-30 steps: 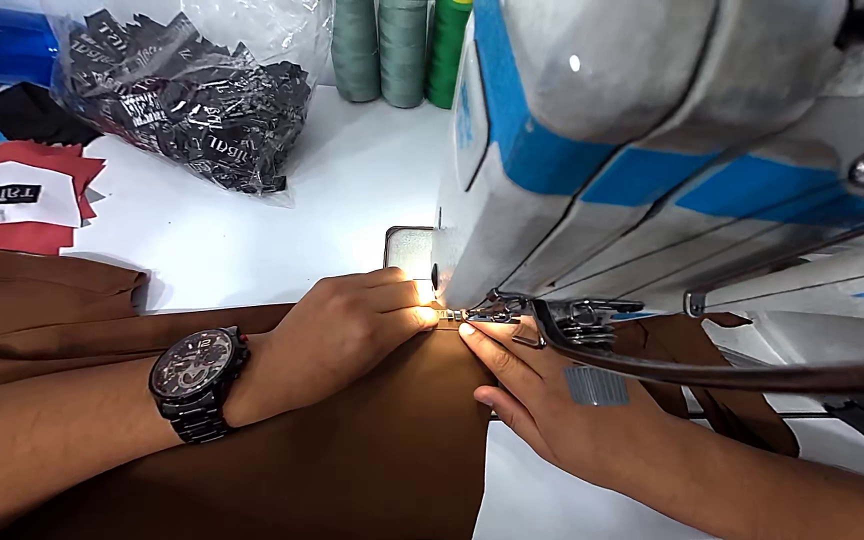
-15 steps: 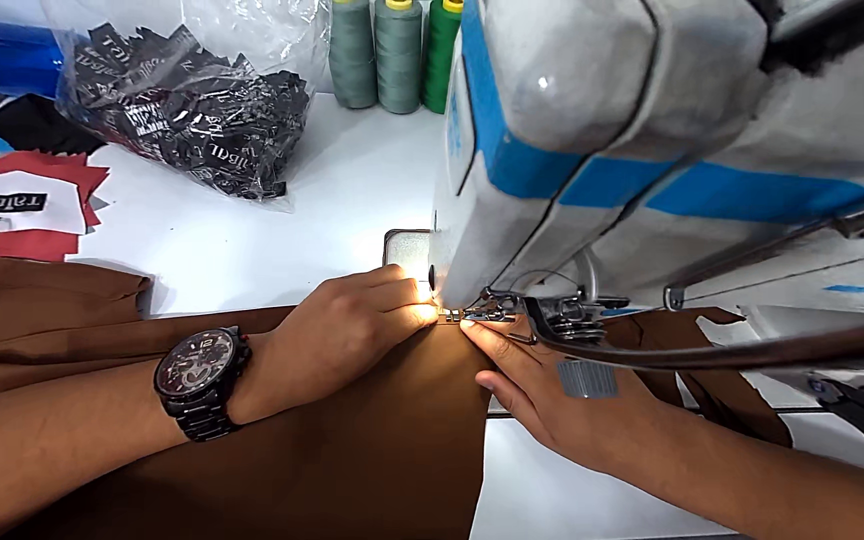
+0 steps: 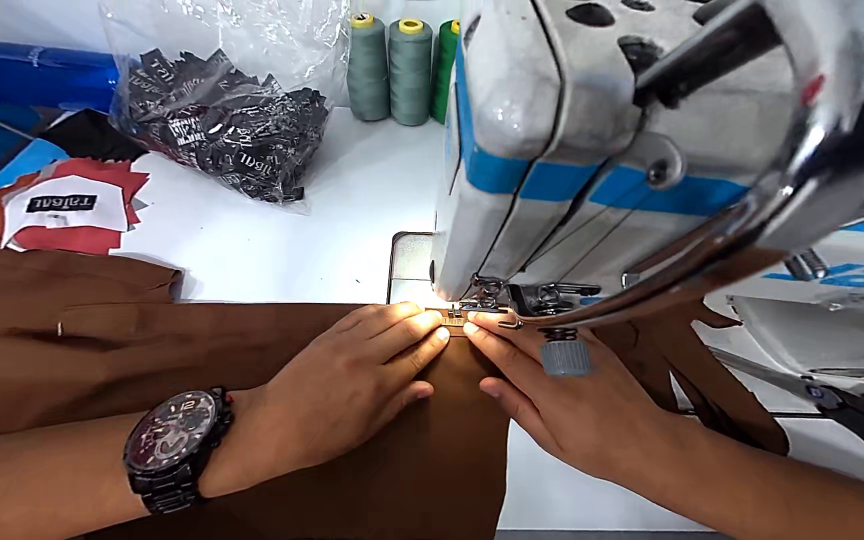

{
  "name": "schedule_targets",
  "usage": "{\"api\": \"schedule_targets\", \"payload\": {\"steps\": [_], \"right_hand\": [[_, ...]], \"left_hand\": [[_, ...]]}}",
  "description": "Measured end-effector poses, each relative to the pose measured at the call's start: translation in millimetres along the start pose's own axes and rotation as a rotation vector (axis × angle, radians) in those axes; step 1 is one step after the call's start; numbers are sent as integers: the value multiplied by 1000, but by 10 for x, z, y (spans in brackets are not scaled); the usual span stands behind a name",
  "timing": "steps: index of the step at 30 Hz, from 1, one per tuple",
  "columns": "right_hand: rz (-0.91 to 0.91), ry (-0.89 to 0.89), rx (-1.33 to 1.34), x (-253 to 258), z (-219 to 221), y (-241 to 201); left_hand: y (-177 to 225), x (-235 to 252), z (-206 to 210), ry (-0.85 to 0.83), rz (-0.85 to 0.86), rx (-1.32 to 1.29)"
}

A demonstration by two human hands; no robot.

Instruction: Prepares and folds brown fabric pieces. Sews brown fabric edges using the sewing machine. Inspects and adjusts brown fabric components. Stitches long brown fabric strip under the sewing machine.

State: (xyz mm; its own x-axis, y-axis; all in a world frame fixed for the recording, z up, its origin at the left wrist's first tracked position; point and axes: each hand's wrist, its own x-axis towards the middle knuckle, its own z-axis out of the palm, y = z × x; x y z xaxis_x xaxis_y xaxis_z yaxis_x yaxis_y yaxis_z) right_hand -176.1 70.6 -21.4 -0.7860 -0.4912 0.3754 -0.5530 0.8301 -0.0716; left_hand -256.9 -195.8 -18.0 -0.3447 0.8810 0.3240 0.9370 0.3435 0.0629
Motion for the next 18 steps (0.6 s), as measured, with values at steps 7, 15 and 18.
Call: {"api": "schedule_targets", "payload": {"steps": [7,15,18], "right_hand": [[19,-77,-31,5,18,68],[35,-67,-39,11,31,67],[36,-67,-34,9,31,66]], "left_hand": [[0,103,59,13,-5,-44],[-8,107,59,27,-13,-47],[-8,103,72,39,-14,-54]]}}
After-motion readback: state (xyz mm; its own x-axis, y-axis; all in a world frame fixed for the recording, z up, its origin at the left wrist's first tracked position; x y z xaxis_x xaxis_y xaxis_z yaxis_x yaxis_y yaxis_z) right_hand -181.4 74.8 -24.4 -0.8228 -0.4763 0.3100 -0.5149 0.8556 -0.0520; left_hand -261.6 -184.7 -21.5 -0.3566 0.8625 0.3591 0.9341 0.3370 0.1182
